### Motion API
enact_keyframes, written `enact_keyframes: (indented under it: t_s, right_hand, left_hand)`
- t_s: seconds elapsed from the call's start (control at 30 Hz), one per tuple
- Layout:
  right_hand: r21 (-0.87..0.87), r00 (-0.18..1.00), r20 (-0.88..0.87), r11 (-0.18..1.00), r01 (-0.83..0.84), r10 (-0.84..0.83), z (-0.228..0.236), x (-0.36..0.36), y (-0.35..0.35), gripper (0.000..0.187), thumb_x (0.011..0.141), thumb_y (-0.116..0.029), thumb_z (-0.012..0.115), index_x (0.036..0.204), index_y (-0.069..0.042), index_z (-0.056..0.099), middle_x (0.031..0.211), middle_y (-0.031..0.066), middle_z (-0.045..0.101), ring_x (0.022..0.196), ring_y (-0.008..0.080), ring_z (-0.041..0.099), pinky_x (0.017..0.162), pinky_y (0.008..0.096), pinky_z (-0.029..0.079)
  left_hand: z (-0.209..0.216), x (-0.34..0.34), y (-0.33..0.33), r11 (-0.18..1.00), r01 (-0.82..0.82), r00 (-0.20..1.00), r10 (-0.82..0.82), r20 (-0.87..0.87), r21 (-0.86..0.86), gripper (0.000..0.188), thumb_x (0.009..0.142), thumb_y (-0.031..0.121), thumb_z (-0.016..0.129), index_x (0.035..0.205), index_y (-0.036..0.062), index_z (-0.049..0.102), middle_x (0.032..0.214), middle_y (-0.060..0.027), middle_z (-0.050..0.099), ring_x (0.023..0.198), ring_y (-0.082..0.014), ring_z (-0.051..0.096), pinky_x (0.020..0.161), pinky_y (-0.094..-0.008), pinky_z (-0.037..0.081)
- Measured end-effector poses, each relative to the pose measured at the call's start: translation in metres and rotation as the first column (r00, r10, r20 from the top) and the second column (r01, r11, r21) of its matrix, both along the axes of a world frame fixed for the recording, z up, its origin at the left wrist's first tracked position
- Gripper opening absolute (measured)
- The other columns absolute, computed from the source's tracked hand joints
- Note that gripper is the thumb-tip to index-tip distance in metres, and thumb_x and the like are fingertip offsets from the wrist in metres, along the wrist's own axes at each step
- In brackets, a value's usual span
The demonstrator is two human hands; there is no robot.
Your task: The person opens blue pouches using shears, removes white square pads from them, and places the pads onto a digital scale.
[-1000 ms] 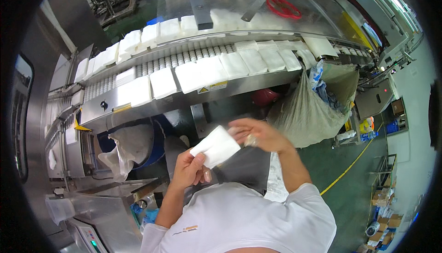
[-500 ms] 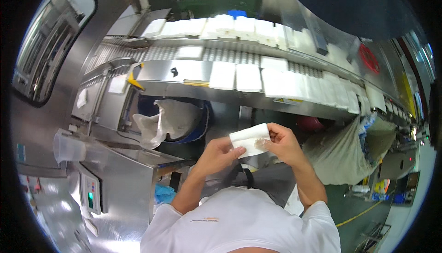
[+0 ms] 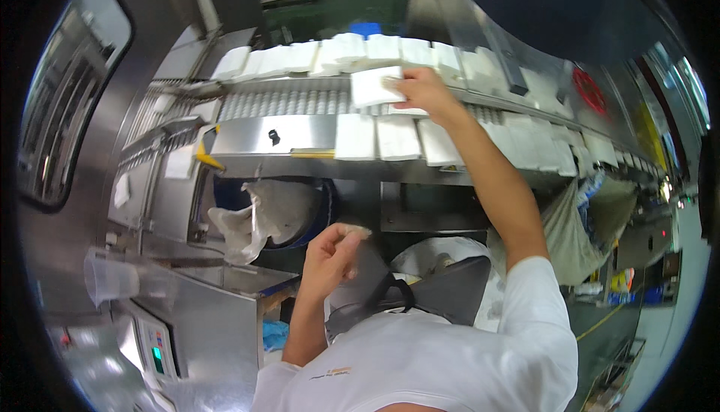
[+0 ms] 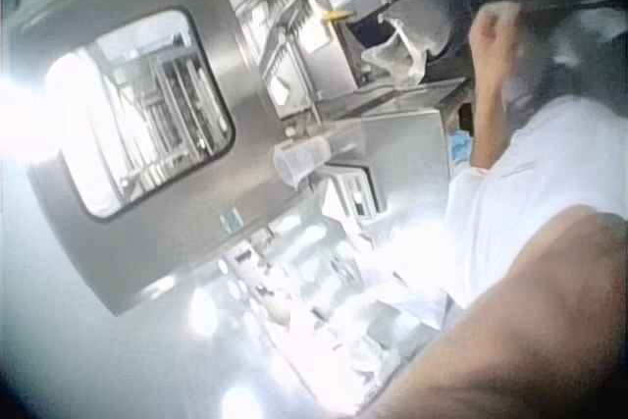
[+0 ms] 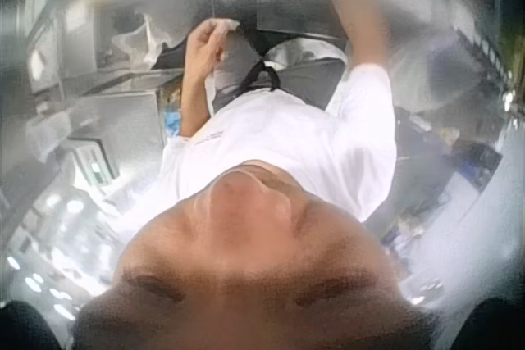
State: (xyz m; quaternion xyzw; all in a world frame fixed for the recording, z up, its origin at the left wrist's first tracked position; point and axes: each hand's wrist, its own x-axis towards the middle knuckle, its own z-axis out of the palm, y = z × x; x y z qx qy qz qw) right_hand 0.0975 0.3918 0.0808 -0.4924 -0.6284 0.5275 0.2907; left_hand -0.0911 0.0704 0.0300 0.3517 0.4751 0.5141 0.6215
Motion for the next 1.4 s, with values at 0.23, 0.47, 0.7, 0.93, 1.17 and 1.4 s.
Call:
enact_keyframes:
  t_s: [0.23, 0.47, 0.7, 0.93, 1.17, 1.4]
  right_hand:
    - [0.528, 0.705, 0.618, 0.848, -0.046, -0.347, -0.021, 0.075, 0.01, 0.039, 0.094, -0.035, 0.065, 0.098, 0.004, 0.071, 0.09, 0.0243, 0.072, 0.078, 0.0381, 0.069, 0.078, 0.0475, 0.054]
    - [0.655, 0.882, 0.187, 0.724, 0.216, -0.433, 0.02, 0.134, -0.169, 0.021, 0.095, -0.017, 0.066, 0.111, -0.003, 0.066, 0.09, 0.018, 0.073, 0.079, 0.035, 0.071, 0.072, 0.0426, 0.055]
    - [0.309, 0.986, 0.118, 0.939, -0.149, 0.118, -0.047, 0.132, -0.227, 0.027, 0.096, -0.023, 0.072, 0.115, -0.004, 0.068, 0.092, 0.0143, 0.074, 0.077, 0.0229, 0.07, 0.071, 0.0345, 0.054]
    - [0.027, 0.897, 0.208, 0.914, -0.405, 0.391, -0.125, 0.124, -0.255, 0.028, 0.094, -0.011, 0.068, 0.121, -0.001, 0.067, 0.096, 0.0156, 0.076, 0.084, 0.0214, 0.074, 0.078, 0.0342, 0.056]
    - [-0.096, 0.797, 0.146, 0.81, -0.579, 0.587, -0.152, 0.104, -0.269, 0.032, 0.095, -0.013, 0.072, 0.122, 0.003, 0.066, 0.102, 0.0143, 0.076, 0.094, 0.0173, 0.071, 0.083, 0.0322, 0.055]
    - [-0.076, 0.755, 0.234, 0.785, -0.614, 0.613, -0.16, 0.094, -0.264, 0.03, 0.094, -0.009, 0.072, 0.121, 0.003, 0.066, 0.101, 0.0135, 0.074, 0.09, 0.0194, 0.071, 0.084, 0.0323, 0.056]
  left_hand:
    - [-0.01, 0.001, -0.028, 0.998, 0.053, 0.997, -0.054, -0.048, -0.034, 0.021, 0.105, 0.021, 0.06, 0.112, 0.0028, 0.068, 0.063, 0.003, 0.056, 0.048, -0.0048, 0.05, 0.046, -0.0202, 0.038]
    - [-0.011, 0.012, -0.054, 0.999, 0.024, 0.984, -0.015, -0.178, 0.048, 0.023, 0.105, 0.02, 0.059, 0.113, 0.0009, 0.068, 0.064, 0.0041, 0.053, 0.045, -0.0031, 0.043, 0.043, -0.0203, 0.036]
    - [0.003, -0.097, -0.171, 0.583, -0.586, -0.101, 0.637, -0.764, 0.563, 0.024, 0.09, 0.018, 0.074, 0.108, 0.0024, 0.074, 0.103, -0.0179, 0.075, 0.086, -0.031, 0.07, 0.074, -0.0425, 0.055]
    - [-0.009, -0.262, -0.444, -0.035, -0.562, -0.766, 0.399, -0.504, 0.826, 0.047, 0.106, 0.034, 0.054, 0.137, -0.0009, 0.059, 0.134, -0.018, 0.062, 0.125, -0.0338, 0.059, 0.103, -0.0454, 0.049]
    - [-0.039, -0.21, -0.57, -0.42, -0.898, -0.038, -0.222, -0.974, 0.131, 0.086, 0.092, 0.072, 0.052, 0.152, 0.0109, 0.046, 0.154, -0.0241, 0.046, 0.141, -0.049, 0.042, 0.115, -0.0622, 0.033]
    - [-0.013, -0.22, -0.539, -0.149, -0.795, -0.507, -0.368, -0.78, 0.588, 0.06, 0.084, 0.051, 0.074, 0.12, 0.0031, 0.069, 0.123, -0.0238, 0.064, 0.123, -0.0427, 0.056, 0.102, -0.0538, 0.047]
